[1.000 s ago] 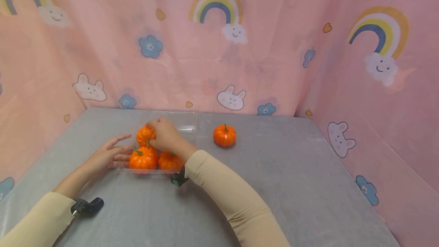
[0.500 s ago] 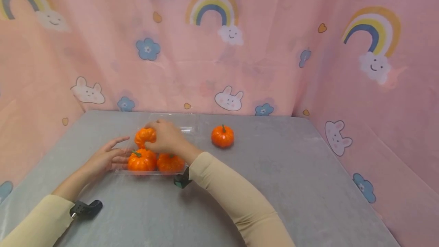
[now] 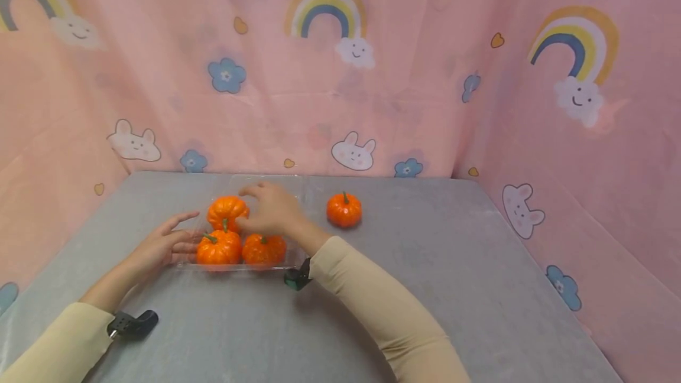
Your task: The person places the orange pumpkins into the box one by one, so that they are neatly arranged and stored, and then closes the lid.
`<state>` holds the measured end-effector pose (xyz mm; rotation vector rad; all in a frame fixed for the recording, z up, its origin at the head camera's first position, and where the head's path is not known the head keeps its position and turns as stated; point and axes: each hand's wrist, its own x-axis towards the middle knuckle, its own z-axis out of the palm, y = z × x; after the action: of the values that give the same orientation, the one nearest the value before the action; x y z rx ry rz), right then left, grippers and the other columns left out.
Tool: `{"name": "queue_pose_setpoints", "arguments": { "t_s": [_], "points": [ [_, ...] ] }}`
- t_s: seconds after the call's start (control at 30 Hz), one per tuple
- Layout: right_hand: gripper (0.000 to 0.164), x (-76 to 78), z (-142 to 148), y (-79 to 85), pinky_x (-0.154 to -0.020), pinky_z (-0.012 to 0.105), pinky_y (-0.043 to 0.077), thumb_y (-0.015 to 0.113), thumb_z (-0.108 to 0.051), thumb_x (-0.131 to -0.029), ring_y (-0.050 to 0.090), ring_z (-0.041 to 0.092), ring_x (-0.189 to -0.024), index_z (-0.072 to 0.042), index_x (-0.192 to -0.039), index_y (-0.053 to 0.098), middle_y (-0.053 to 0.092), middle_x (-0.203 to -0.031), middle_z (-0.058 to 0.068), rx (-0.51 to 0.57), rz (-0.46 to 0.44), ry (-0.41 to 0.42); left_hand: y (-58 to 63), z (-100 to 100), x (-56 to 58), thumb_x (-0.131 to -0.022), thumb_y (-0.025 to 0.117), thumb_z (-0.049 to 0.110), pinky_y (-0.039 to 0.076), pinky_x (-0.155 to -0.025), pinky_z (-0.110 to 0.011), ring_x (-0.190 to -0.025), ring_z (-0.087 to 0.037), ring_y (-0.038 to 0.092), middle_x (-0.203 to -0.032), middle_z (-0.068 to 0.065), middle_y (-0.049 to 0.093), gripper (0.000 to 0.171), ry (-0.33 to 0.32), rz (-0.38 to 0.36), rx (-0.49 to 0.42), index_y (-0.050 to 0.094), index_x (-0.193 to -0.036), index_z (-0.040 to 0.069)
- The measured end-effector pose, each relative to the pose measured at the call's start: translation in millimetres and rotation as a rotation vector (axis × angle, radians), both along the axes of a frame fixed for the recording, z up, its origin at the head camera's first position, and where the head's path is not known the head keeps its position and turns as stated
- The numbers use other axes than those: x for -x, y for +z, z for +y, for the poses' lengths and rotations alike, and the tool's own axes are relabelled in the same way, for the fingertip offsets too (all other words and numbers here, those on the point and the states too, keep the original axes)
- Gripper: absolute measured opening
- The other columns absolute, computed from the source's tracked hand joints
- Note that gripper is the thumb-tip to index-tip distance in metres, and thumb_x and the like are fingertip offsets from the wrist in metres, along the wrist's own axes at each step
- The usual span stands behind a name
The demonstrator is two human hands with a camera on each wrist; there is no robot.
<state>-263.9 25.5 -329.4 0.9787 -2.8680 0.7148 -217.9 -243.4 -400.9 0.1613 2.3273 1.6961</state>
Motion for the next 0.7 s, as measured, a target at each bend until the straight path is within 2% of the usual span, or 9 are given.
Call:
{"name": "queue_pose_setpoints", "arguments": {
  "t_s": [0.3, 0.47, 0.7],
  "points": [
    [0.051, 2.0, 20.6, 0.6, -0.099, 0.044, 0.048, 0.068, -0.04, -0.084, 0.052, 0.025, -0.124, -0.022, -0.131, 0.058, 0.053, -0.137, 0.003, 0.03, -0.018, -0.035, -1.9, -1.9, 1.1, -0.101, 0.045, 0.036, 0.056, -0.09, -0.036, -0.108, -0.024, 0.066, -0.145, -0.029, 0.041, 0.064, -0.003, -0.013, -0.023, 0.015, -0.154, 0.017],
    [0.05, 5.4, 33.1, 0.1, -0.099, 0.044, 0.048, 0.067, -0.043, -0.084, 0.051, 0.022, -0.125, -0.023, -0.129, 0.059, 0.052, -0.139, 0.0, 0.029, 0.004, -0.065, -3.3, -2.3, 2.3, -0.101, 0.044, 0.037, 0.056, -0.09, -0.036, -0.108, -0.025, 0.066, -0.145, -0.03, 0.041, 0.064, -0.004, -0.003, -0.008, 0.015, -0.154, 0.017],
    [0.05, 8.1, 50.9, -0.1, -0.1, 0.045, 0.048, 0.069, -0.04, -0.083, 0.052, 0.024, -0.124, -0.021, -0.127, 0.06, 0.053, -0.136, 0.003, 0.073, 0.009, -0.082, -3.0, -2.1, 2.0, -0.101, 0.045, 0.036, 0.055, -0.091, -0.037, -0.11, -0.027, 0.065, -0.145, -0.029, 0.042, 0.063, -0.001, -0.005, 0.0, 0.016, -0.154, 0.017]
  ]
}}
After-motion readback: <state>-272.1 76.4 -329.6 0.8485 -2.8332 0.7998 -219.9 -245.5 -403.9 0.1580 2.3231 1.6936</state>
